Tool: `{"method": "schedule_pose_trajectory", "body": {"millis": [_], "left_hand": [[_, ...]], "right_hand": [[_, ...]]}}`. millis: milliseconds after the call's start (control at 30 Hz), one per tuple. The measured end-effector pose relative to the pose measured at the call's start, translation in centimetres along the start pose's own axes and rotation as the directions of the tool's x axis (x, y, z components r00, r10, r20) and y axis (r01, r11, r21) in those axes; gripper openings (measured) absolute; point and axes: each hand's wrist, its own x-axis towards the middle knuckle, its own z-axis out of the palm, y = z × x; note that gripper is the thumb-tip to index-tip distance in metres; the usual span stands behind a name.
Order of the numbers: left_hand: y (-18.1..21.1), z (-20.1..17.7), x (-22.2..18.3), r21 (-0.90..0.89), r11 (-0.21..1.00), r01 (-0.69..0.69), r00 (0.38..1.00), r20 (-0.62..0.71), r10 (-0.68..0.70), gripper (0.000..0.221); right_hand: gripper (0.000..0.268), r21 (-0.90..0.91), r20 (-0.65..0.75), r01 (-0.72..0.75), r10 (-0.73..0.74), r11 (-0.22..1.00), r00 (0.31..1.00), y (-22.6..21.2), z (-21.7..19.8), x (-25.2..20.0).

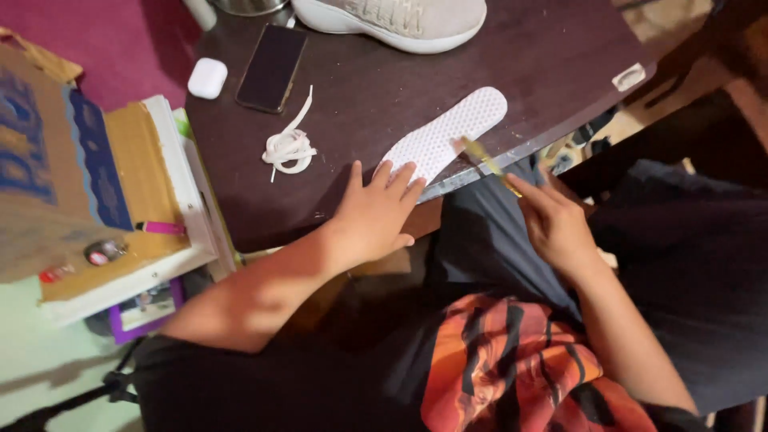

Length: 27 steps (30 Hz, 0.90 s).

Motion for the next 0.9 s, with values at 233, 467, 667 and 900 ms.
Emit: {"method": "schedule_pose_trajectory", "body": {"millis": [233, 467, 667, 900], "left_hand": [[0.1, -1.4, 0.0, -0.035, 0.999, -0.03, 0.996, 0.077, 0.033, 0.09], [0.0, -0.8, 0.2, -0.089, 0.993, -0.072, 0.994, 0.079, 0.079, 0.093], [-0.2, -0.4, 0.7, -0.132, 0.987, -0.088, 0.993, 0.062, 0.097, 0.095], [-0.7, 0.2, 1.0, -0.186, 0.979, -0.086, 0.994, 0.047, 0.097, 0.093]], "right_hand": [[0.06, -0.052, 0.105, 0.047, -0.041, 0.998, 0.994, -1.0, -0.2, 1.3], [0.044, -0.083, 0.096, -0.02, 0.028, 0.996, 0.995, -3.2, -0.6, 1.1], [0.049, -0.104, 0.106, 0.015, -0.004, 0.994, 0.994, -3.9, -1.3, 1.6], [0.053, -0.135, 0.079, 0.008, 0.002, 0.991, 0.997, 0.8, 0.3, 0.3]]}}
